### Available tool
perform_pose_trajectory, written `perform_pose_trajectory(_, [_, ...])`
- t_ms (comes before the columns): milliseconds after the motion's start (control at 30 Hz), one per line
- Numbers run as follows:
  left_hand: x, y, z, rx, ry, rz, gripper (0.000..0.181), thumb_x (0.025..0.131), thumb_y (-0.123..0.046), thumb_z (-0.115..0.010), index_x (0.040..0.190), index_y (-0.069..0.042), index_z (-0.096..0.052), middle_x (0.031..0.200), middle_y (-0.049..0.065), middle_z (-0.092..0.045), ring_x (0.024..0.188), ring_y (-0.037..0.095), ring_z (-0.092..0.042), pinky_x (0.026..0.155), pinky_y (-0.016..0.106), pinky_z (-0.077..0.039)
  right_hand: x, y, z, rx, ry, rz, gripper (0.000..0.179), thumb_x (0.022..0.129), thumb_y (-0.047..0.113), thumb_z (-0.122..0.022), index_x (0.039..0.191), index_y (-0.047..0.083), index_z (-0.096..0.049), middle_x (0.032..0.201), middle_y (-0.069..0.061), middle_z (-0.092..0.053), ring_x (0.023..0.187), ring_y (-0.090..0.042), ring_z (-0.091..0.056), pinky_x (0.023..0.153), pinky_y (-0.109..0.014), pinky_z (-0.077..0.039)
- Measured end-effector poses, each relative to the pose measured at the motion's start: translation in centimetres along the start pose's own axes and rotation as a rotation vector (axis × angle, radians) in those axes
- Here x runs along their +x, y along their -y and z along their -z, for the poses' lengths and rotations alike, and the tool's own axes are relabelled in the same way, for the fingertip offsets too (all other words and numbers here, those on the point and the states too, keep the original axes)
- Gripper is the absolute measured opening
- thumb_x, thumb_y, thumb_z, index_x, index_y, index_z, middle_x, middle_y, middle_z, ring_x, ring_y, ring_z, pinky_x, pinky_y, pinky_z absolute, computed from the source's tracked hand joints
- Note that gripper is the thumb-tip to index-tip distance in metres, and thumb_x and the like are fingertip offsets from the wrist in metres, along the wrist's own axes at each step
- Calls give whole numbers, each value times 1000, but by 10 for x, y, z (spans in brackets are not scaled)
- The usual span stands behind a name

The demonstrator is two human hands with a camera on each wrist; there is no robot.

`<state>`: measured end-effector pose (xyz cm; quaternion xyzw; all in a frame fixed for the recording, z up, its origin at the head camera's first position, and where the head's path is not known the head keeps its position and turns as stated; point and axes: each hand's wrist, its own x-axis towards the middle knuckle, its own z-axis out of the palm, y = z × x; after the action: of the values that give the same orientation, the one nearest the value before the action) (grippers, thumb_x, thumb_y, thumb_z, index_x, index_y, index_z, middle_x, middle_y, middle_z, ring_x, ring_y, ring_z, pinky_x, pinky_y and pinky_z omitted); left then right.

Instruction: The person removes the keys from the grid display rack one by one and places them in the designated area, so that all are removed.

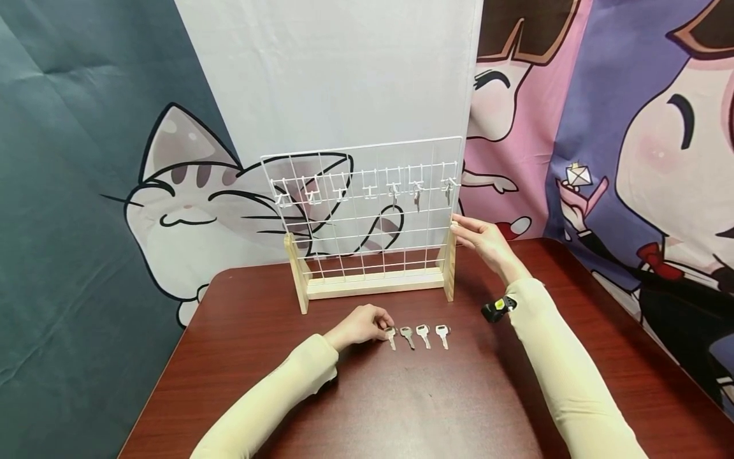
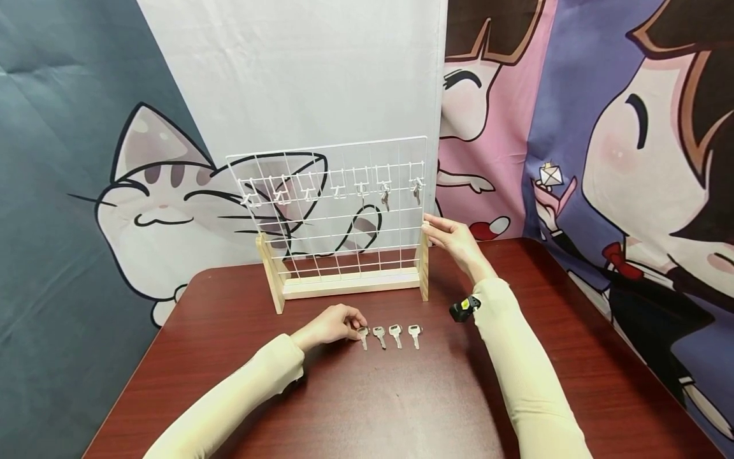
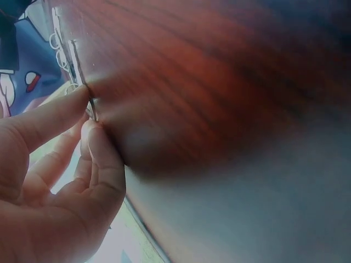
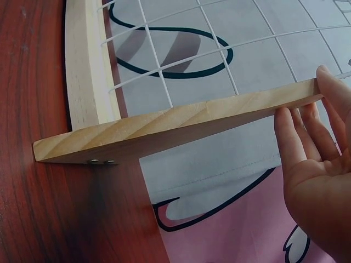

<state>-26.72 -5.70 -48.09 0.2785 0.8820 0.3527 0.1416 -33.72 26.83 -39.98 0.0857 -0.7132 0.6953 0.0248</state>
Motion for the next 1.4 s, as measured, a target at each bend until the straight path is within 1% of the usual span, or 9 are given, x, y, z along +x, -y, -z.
perform_pose_trajectory(267, [0, 0, 1, -1, 8, -8, 17, 80, 2, -79, 96, -4, -74, 82, 4, -65, 61, 4, -52, 54, 18, -46, 1, 2, -1, -12, -7, -11, 59, 98, 22, -68, 148, -1, -47, 149, -14, -50, 116, -2, -59, 104, -27, -46])
perform_pose_trajectory(500, [2, 3, 3, -29, 10, -14, 20, 81, 1, -79, 99, -3, -72, 84, 5, -66, 63, 6, -53, 55, 19, -47, 0, 1, 2, 24, 4, 17, 61, 97, 20, -70, 147, -4, -45, 140, -6, -59, 115, -3, -61, 101, -24, -48])
perform_pose_trajectory(733, [-3, 13, 14, -43, 2, -27, 14, 92, -7, -72, 105, -3, -71, 84, 1, -67, 61, 7, -57, 58, 22, -50, 0, 0, 1, -4, 18, 15, 62, 97, 23, -70, 148, -3, -45, 148, -11, -53, 118, -2, -59, 104, -26, -46])
perform_pose_trajectory(900, [-4, 19, 30, -47, -58, -29, 18, 96, -11, -68, 111, -1, -71, 92, 5, -71, 74, 13, -65, 68, 27, -53, -1, 0, 1, -7, 12, 9, 61, 97, 23, -70, 148, -1, -46, 149, -11, -51, 118, -3, -58, 102, -24, -46])
perform_pose_trajectory(1033, [-3, 15, 45, -46, -129, -27, 22, 96, -11, -68, 114, 0, -71, 103, 8, -72, 90, 19, -67, 82, 33, -53, -1, 0, 2, -9, 12, 11, 63, 97, 24, -70, 148, -2, -45, 147, -9, -53, 118, -2, -59, 103, -25, -46])
perform_pose_trajectory(1133, [0, 7, 57, -60, -179, -18, 24, 96, -12, -68, 117, 0, -70, 110, 9, -72, 99, 22, -66, 89, 36, -52, -1, -1, 2, -18, 10, 7, 63, 97, 24, -70, 148, -2, -45, 146, -9, -54, 117, -2, -59, 103, -25, -46])
perform_pose_trajectory(1200, [3, -1, 66, -73, -211, -20, 26, 96, -13, -68, 120, -2, -70, 113, 10, -72, 103, 24, -66, 92, 38, -52, -1, -2, 2, -23, 7, 4, 62, 97, 24, -69, 148, -2, -45, 147, -13, -53, 116, -2, -60, 103, -25, -47])
perform_pose_trajectory(1333, [11, -19, 86, -94, -281, -34, 28, 97, -18, -68, 123, -7, -70, 118, 8, -71, 109, 23, -65, 94, 38, -52, 0, -1, 1, -21, 11, 5, 61, 98, 24, -68, 148, -1, -46, 151, -19, -47, 116, -1, -59, 102, -23, -47])
perform_pose_trajectory(1400, [14, -27, 94, -129, -301, -38, 30, 98, -19, -68, 126, -8, -69, 120, 8, -71, 110, 22, -65, 93, 37, -53, 0, -1, 1, -23, 12, 2, 60, 98, 25, -68, 148, -1, -46, 150, -18, -47, 116, -1, -59, 102, -23, -46])
